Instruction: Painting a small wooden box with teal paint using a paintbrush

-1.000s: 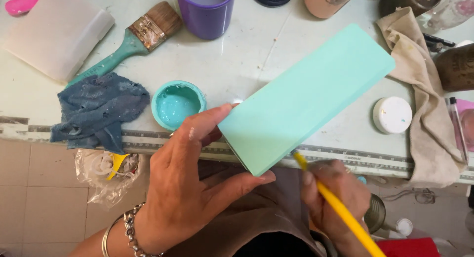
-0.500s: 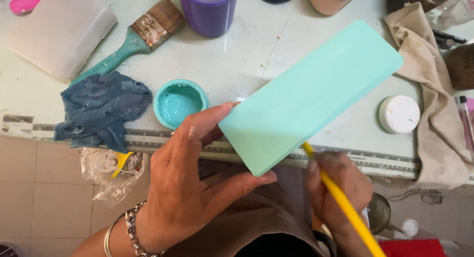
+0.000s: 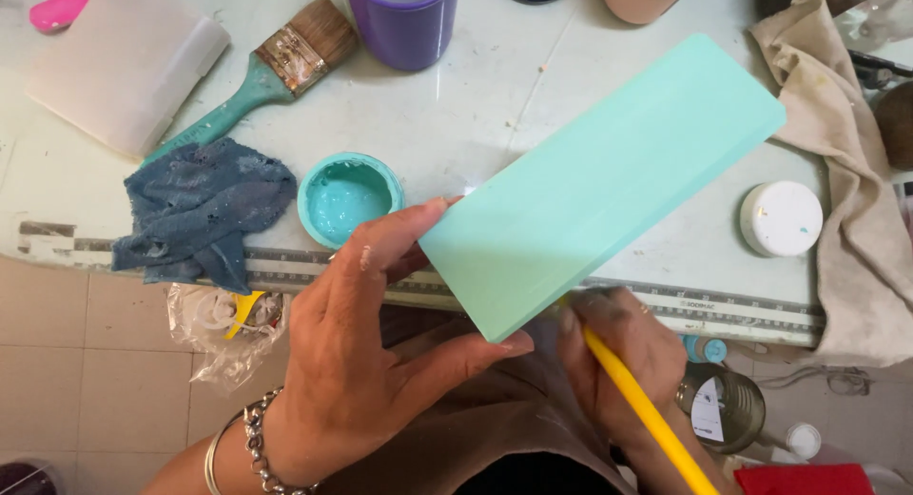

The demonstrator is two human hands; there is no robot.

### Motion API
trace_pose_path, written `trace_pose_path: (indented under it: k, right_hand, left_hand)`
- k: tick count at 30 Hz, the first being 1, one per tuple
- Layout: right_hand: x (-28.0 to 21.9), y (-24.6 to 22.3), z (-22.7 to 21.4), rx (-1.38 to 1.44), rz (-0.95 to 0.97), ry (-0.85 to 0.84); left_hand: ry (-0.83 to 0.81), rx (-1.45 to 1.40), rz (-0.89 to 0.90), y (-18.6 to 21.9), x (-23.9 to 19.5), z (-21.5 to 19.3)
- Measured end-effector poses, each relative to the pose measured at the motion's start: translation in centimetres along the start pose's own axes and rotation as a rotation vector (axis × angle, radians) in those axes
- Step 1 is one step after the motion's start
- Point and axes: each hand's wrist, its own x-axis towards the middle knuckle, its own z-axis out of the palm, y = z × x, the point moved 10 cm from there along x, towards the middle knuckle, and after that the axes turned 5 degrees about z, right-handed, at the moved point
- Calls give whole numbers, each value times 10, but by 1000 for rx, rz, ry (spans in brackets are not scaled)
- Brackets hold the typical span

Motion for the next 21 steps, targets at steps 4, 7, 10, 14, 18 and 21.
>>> trace_pose_path:
  k: [4,7,10,14,18,21]
  right_hand:
    - [0,7,0,409,240,-18]
    - [18,22,-3,371,355,88]
    - [25,29,-17,257,330,178]
    - [29,14,-35,125,176,267]
    - [28,19,-21,258,268,130]
    - [26,28,-29,52,177,192]
  left_hand:
    - [-11,-15,-7,-1,-1,2]
    - [-12,2,-3,0,-1,2]
    - [-12,-30,24,2,-1,2]
    - [-1,-3,1,1,-2,1]
    - [-7,42,-7,-1,-3,1]
    - [-6,39,-8,-1,-3,1]
